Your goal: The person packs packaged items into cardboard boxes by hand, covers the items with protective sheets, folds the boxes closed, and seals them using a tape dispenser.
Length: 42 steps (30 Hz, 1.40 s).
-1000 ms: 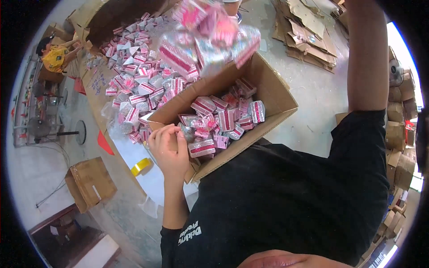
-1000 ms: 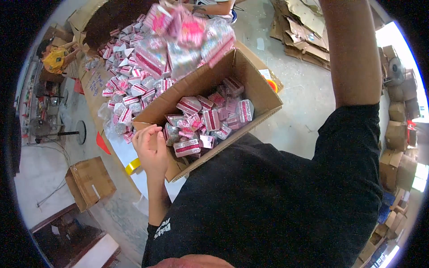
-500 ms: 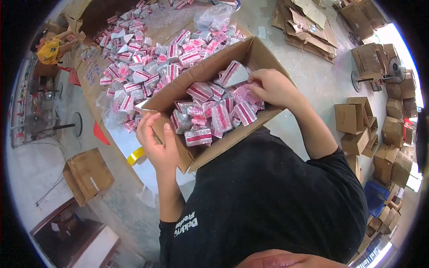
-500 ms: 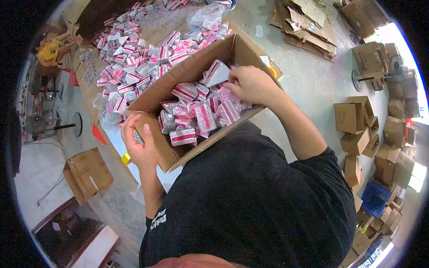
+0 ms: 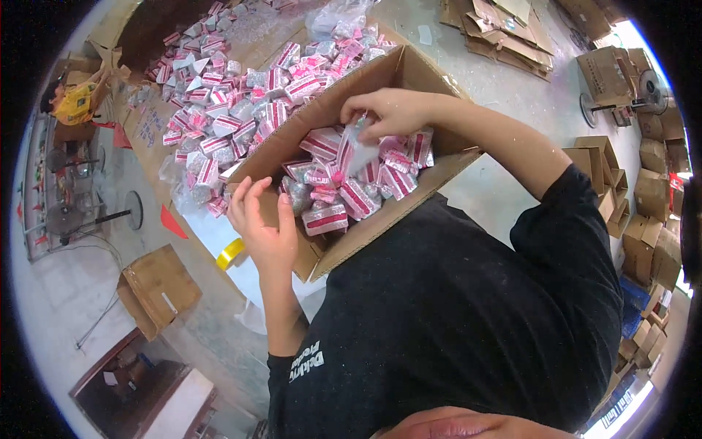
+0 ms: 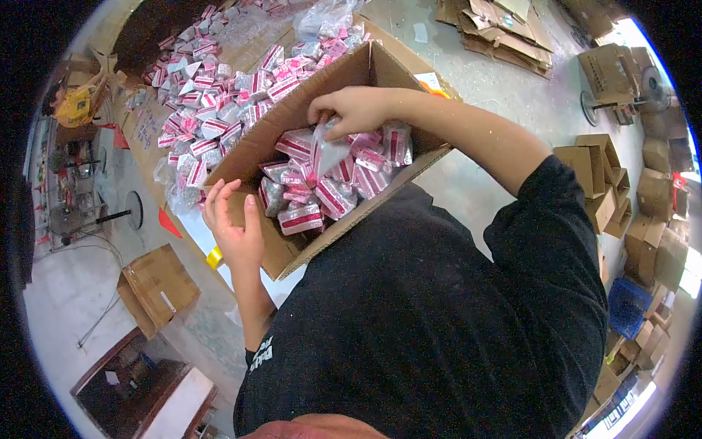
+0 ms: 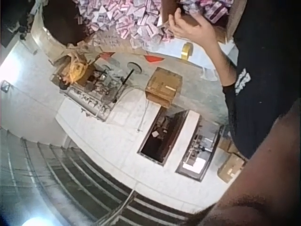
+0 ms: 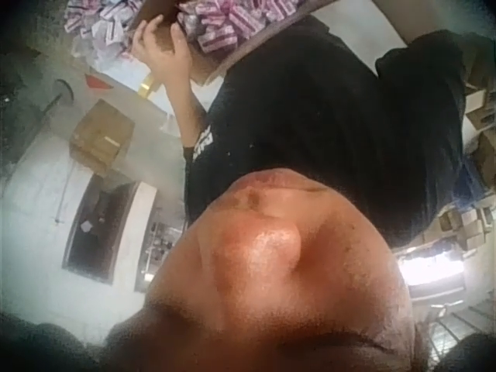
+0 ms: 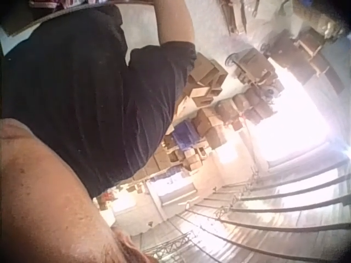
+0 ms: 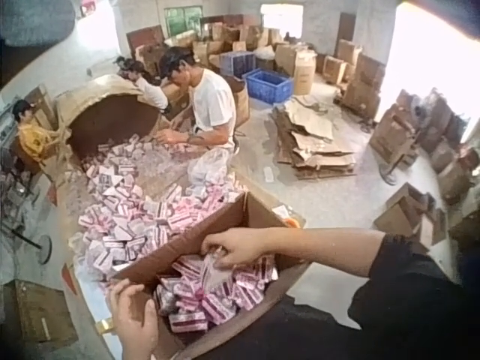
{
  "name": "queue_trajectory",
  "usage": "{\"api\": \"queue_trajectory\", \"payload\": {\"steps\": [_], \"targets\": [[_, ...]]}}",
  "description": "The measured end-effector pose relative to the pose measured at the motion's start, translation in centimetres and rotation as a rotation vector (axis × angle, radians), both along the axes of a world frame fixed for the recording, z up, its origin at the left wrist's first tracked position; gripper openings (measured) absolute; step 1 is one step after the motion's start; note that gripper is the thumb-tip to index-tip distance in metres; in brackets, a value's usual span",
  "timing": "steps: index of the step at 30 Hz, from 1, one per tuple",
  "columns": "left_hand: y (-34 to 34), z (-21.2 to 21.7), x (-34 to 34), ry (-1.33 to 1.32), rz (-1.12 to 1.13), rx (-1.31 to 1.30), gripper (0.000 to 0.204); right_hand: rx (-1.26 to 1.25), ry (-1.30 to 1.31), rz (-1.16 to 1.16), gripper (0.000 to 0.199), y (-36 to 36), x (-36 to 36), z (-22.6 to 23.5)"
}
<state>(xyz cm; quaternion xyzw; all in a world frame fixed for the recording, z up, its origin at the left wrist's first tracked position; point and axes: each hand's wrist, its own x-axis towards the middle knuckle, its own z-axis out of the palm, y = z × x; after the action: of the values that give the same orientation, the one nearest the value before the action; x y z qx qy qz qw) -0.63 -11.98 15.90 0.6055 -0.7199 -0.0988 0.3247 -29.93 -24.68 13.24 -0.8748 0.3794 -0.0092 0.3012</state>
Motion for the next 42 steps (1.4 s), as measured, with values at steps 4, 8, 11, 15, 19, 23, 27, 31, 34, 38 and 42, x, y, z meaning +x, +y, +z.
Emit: {"api": "queue_trajectory", "payload": {"steps": [4,8,11,15,19,23,27,31,34,38,42], "targets": [[0.2,-0.2,0.0,0.002,0.024,0.022,0.027,0.587,-0.251,0.085,0.046,2.7,2.7,-1.7],[0.3,-0.2,0.2,0.096,-0.011,0.016,0.031,0.307,-0.133,0.181,0.042,3.1,0.9,-2.4],[0.7,-0.3,0.8,0.145,0.136,-0.046,0.052,0.242,-0.152,0.120,0.040,3.7,0.3,0.5],[1.2,-0.8,2.1,0.478,0.187,0.163,0.066,-0.341,-0.267,-0.429,0.041,4.4,-3.5,5.8],[1.0,-3.3,1.3,0.800,0.117,0.478,0.076,-0.206,0.067,-0.904,0.067,5.9,-5.2,3.9],[-1.8,-5.5,-3.3,0.183,0.000,0.556,0.097,0.048,0.085,-0.577,0.102,8.4,0.5,1.0],[-2.2,-8.9,-6.4,-0.044,0.008,0.737,0.118,0.302,0.555,-0.332,0.109,7.0,3.8,0.8],[-2.3,-7.5,-7.2,-0.241,0.005,0.818,0.120,0.305,0.738,-0.268,0.110,6.8,4.6,0.1],[-3.0,-6.8,-4.7,-0.206,0.002,0.832,0.110,0.246,0.663,-0.343,0.101,5.5,4.8,-0.2],[-3.0,-1.3,-2.3,0.590,-0.318,0.964,0.078,0.118,0.261,-0.423,0.070,1.2,3.9,-0.9],[0.0,-2.3,-5.5,-0.481,-0.228,0.311,0.073,-0.209,0.203,-0.726,0.065,-1.8,4.4,-4.0]]}}
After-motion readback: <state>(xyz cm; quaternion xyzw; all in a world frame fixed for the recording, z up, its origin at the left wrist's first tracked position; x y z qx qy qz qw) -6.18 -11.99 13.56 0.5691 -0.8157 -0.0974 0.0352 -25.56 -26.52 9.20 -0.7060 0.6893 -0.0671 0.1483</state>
